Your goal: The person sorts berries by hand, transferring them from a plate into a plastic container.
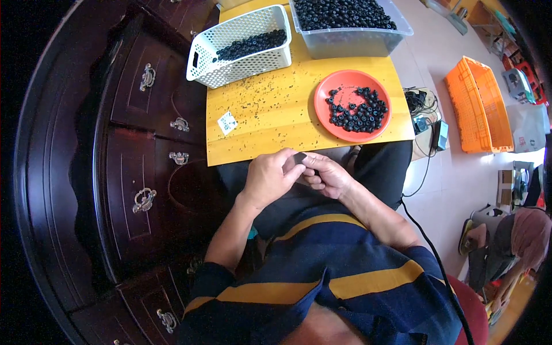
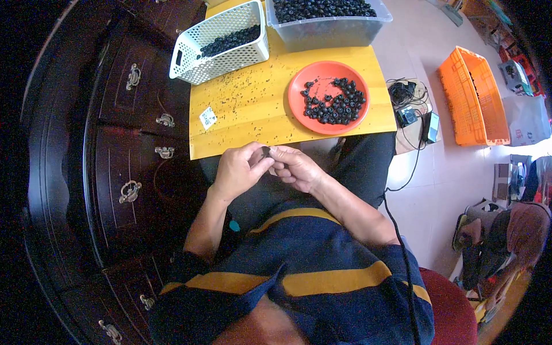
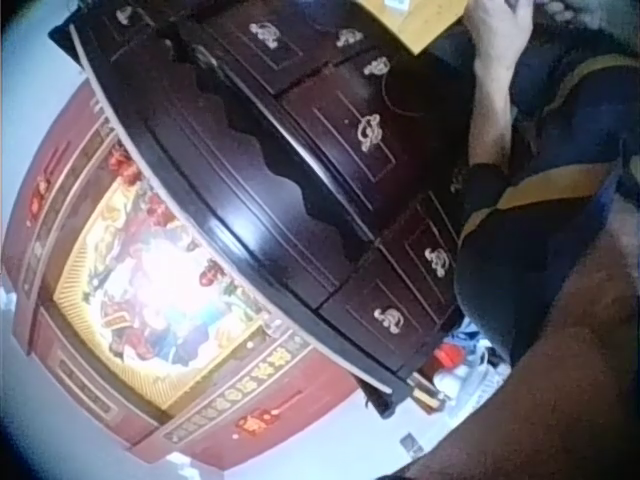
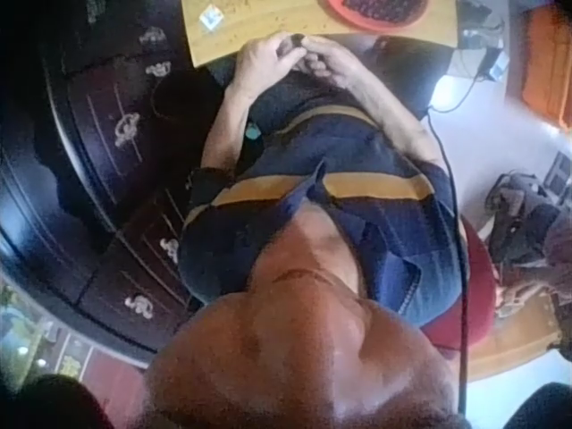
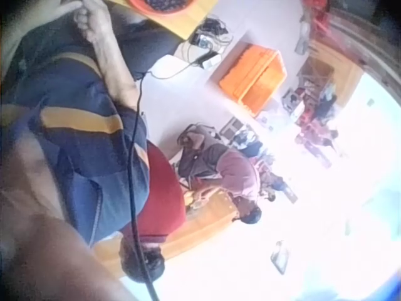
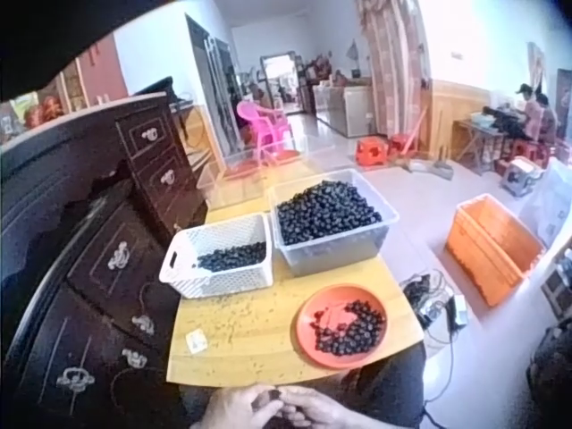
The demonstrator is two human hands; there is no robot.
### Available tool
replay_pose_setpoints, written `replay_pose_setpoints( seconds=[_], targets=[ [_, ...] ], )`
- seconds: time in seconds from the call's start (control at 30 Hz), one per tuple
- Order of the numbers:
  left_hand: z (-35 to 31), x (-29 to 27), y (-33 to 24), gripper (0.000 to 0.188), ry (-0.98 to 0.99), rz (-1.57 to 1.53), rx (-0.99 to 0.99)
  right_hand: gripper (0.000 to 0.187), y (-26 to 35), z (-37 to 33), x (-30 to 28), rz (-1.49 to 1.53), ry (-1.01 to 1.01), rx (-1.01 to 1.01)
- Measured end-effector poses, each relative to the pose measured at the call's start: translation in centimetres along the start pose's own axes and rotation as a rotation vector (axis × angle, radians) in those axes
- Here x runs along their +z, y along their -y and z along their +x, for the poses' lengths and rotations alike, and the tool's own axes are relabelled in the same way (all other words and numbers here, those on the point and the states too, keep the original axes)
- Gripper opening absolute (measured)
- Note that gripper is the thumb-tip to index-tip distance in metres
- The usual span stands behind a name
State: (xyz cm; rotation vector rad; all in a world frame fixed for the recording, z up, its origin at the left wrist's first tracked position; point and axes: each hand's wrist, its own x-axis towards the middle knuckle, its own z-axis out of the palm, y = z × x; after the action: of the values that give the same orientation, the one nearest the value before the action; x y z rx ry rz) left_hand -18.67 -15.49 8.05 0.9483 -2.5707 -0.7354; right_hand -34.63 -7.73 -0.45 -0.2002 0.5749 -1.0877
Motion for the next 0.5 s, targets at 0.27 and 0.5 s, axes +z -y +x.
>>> replay_pose_setpoints(
  seconds=[0.27, 0.5],
  targets=[
    [-0.3, 1.2, 1.8, 0.022, 0.005, -0.444, -0.118, 0.023, 0.7, -0.7, 0.6, 0.212, 0.106, 0.08],
    [-0.2, 1.1, 1.5, 0.012, 0.05, -0.925, -0.152, 0.022, 0.1, -0.4, 0.2, 0.349, 0.163, 0.103]
  ],
)
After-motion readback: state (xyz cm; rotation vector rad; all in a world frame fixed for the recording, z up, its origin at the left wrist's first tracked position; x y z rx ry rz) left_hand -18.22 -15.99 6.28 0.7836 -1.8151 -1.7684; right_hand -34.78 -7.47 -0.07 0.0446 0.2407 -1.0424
